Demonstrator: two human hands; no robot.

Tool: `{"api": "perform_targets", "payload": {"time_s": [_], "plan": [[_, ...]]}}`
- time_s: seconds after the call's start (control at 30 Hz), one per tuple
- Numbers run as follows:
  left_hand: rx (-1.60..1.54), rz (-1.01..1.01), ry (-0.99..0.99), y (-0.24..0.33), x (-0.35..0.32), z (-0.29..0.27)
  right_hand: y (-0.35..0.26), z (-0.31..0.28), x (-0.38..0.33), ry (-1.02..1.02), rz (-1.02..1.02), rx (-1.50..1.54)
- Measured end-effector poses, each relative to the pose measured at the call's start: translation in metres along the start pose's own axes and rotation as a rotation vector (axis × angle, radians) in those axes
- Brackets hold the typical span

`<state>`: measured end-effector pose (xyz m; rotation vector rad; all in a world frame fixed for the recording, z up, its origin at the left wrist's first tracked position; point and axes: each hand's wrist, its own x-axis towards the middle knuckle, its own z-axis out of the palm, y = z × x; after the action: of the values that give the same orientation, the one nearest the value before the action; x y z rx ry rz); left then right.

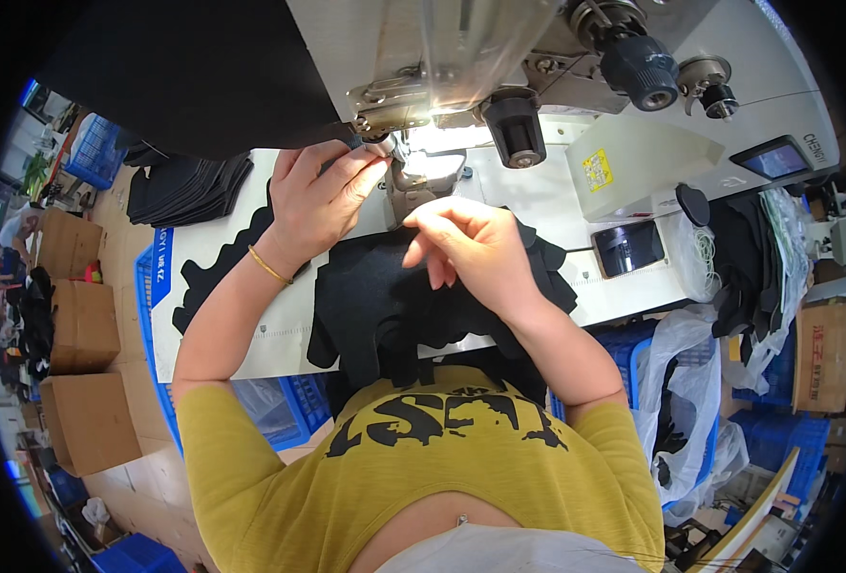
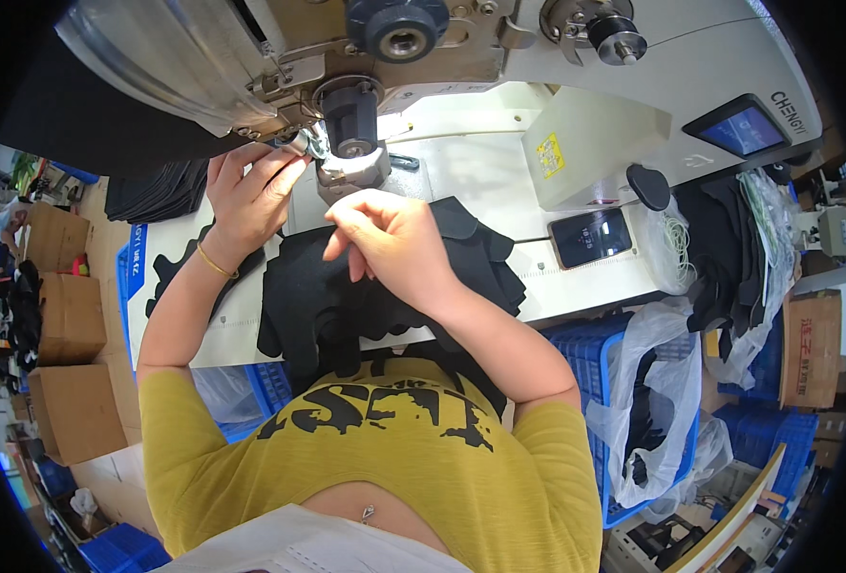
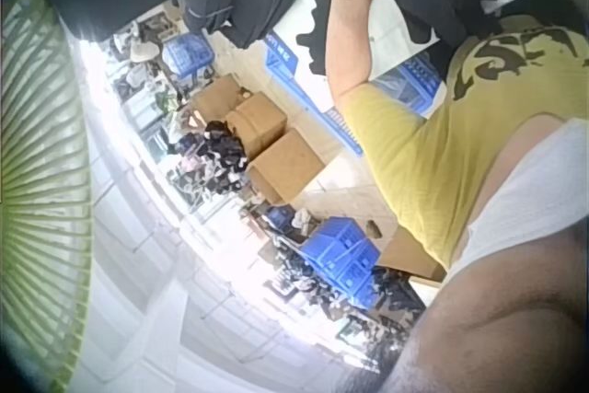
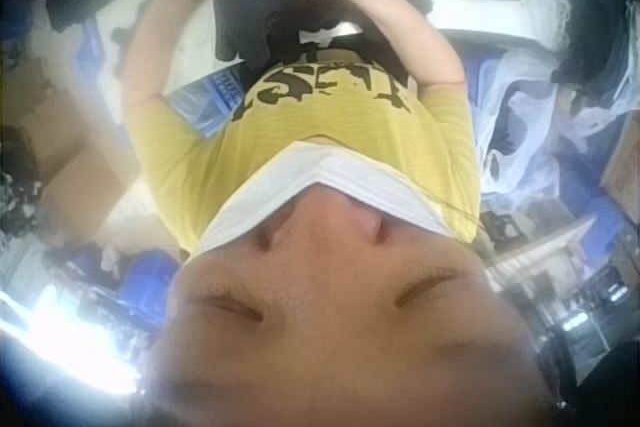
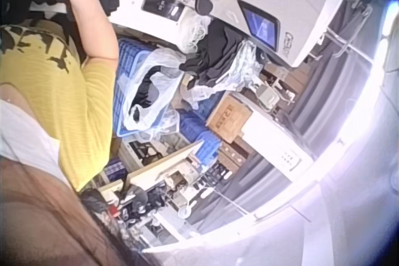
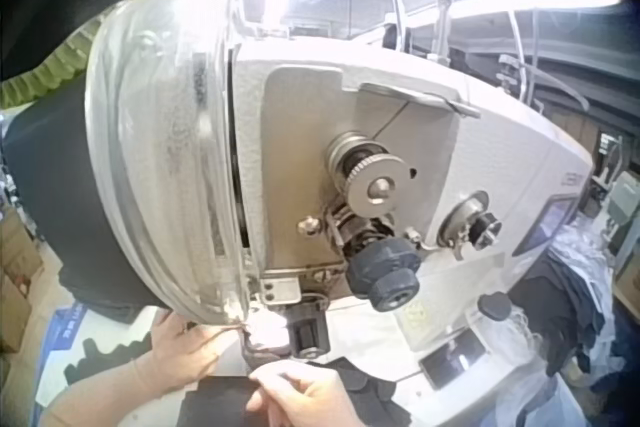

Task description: The person sews black fabric pieces together using an industrial sewing machine.

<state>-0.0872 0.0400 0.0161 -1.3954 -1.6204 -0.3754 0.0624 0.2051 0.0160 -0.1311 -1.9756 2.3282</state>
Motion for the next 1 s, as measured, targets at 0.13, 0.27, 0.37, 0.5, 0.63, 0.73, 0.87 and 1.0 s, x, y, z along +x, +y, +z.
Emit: {"api": "perform_targets", "payload": {"time_s": [0.13, 0.27, 0.37, 0.5, 0.63, 0.73, 0.87, 1.0], "plan": [[-0.020, 0.015, -0.010, -0.003, -0.001, 0.000, 0.001, -0.025, -0.008, 0.214, -0.240, -0.530], [-0.150, -0.250, 0.084, -0.018, -0.010, 0.000, 0.022, -0.071, -0.005, 0.409, -0.225, -1.481], [-0.517, -1.045, -0.287, -0.042, -0.034, 0.016, 0.036, -0.089, -0.002, 0.275, -0.055, -1.417], [-0.929, -1.199, -0.005, -0.046, -0.051, 0.029, 0.032, -0.090, 0.009, 0.256, -0.021, -1.270], [-0.419, -1.001, -0.067, -0.042, -0.004, -0.029, 0.034, -0.094, 0.015, 0.192, 0.019, -1.207], [-0.190, -1.097, -0.320, -0.064, -0.026, -0.059, 0.028, -0.092, 0.017, 0.145, 0.010, -1.133], [0.204, -0.722, -0.445, -0.053, -0.052, -0.061, 0.028, -0.094, 0.015, 0.182, -0.101, -0.788], [-0.452, -0.651, -0.370, 0.009, -0.008, -0.074, -0.028, -0.044, -0.031, 0.015, -0.403, -0.619]]}}
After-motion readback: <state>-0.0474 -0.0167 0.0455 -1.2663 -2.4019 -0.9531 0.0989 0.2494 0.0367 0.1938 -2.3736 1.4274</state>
